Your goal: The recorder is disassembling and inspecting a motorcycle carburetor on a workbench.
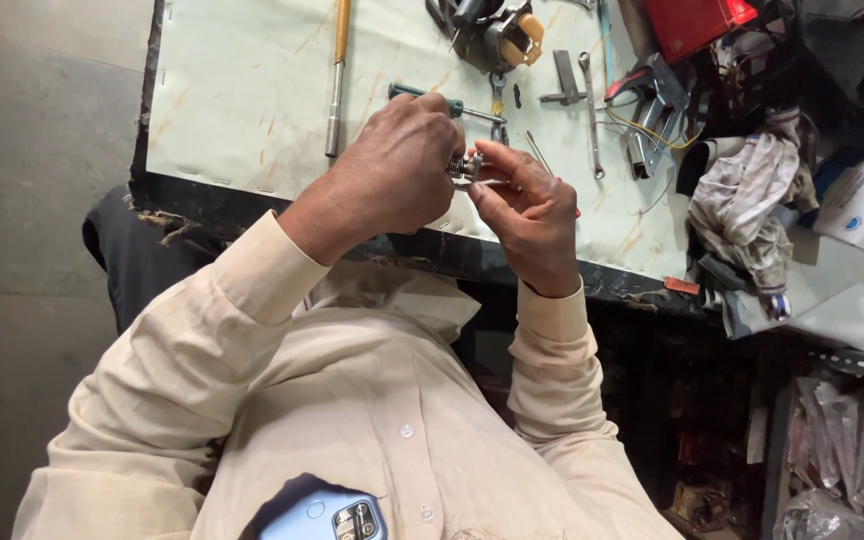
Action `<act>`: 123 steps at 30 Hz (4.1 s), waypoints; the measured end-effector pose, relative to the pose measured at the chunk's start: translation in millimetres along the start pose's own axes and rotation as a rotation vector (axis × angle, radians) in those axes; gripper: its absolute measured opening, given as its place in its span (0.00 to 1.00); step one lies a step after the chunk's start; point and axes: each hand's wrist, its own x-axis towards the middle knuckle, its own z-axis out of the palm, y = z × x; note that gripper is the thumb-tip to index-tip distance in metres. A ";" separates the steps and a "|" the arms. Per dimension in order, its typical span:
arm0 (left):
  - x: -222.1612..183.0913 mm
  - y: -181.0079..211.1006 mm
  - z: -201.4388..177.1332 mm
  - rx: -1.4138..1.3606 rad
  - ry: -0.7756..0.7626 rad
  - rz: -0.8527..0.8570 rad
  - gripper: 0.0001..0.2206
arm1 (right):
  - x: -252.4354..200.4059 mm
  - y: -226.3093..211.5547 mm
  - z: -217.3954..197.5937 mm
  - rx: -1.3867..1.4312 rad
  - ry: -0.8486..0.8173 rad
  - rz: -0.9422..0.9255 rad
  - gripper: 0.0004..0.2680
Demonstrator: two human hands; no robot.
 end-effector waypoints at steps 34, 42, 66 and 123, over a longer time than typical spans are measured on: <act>-6.0 0.2 -4.9 0.002 0.057 -0.013 0.08 | 5.2 -0.5 4.1 -0.321 -0.056 -0.106 0.16; -22.4 -11.9 -15.2 -0.075 -0.045 -0.050 0.28 | 8.1 8.3 8.0 -0.213 -0.055 -0.073 0.18; -48.1 -55.2 -17.7 -0.860 -0.022 -0.147 0.32 | 15.3 -15.2 3.4 -0.125 -0.113 -0.042 0.14; -65.7 -14.1 0.1 0.081 0.265 0.267 0.35 | -17.5 22.4 10.2 -0.371 0.088 -0.173 0.16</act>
